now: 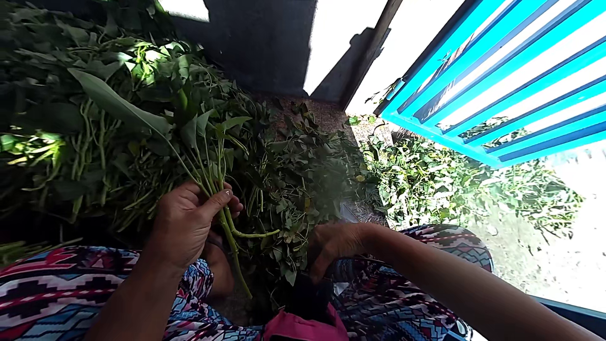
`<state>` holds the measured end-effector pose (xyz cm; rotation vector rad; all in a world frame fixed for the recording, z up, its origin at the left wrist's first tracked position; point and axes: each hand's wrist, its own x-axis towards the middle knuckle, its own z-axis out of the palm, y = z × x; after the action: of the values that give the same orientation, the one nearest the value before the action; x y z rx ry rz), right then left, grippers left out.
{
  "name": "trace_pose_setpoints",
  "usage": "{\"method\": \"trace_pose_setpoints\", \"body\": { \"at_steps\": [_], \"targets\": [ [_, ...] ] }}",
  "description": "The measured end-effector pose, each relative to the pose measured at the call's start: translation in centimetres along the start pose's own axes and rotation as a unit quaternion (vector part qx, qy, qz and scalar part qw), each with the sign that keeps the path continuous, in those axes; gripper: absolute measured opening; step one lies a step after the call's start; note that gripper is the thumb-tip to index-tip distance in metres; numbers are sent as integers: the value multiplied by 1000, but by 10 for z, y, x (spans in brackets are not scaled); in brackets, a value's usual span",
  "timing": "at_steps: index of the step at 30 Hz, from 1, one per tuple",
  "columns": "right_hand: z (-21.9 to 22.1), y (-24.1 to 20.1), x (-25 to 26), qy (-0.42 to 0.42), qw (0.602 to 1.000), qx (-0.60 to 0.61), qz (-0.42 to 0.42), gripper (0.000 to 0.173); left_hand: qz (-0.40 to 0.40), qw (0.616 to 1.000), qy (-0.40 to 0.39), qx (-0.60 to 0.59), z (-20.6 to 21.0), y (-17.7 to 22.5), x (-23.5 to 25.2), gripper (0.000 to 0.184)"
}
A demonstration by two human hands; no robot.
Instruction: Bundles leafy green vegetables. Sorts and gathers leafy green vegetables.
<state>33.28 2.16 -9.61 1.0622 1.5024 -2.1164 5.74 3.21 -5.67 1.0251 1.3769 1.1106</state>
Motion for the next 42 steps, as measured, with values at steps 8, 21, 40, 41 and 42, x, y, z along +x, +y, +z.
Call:
{"method": "trace_pose_setpoints", "body": {
  "at_steps": [8, 21, 40, 41, 42],
  "targets": [
    [-1, 1, 3, -5, 1000, -10, -8, 11, 3, 1000, 3, -17, 0, -1, 4, 11],
    [98, 9, -6, 102, 917, -382, -55, 38, 94, 989, 104, -40, -41, 17, 14, 10],
    [-67, -11, 240, 439, 874, 206, 25, 33, 82, 965, 203, -148, -85, 18, 27, 13],
    [-63, -21, 227, 453, 872, 186, 9, 33, 85, 964, 203, -145, -85, 17, 26, 12],
    [-58, -34, 205, 462, 875, 144, -17, 34, 88, 965, 204, -143, -85, 17, 25, 12]
  ]
}}
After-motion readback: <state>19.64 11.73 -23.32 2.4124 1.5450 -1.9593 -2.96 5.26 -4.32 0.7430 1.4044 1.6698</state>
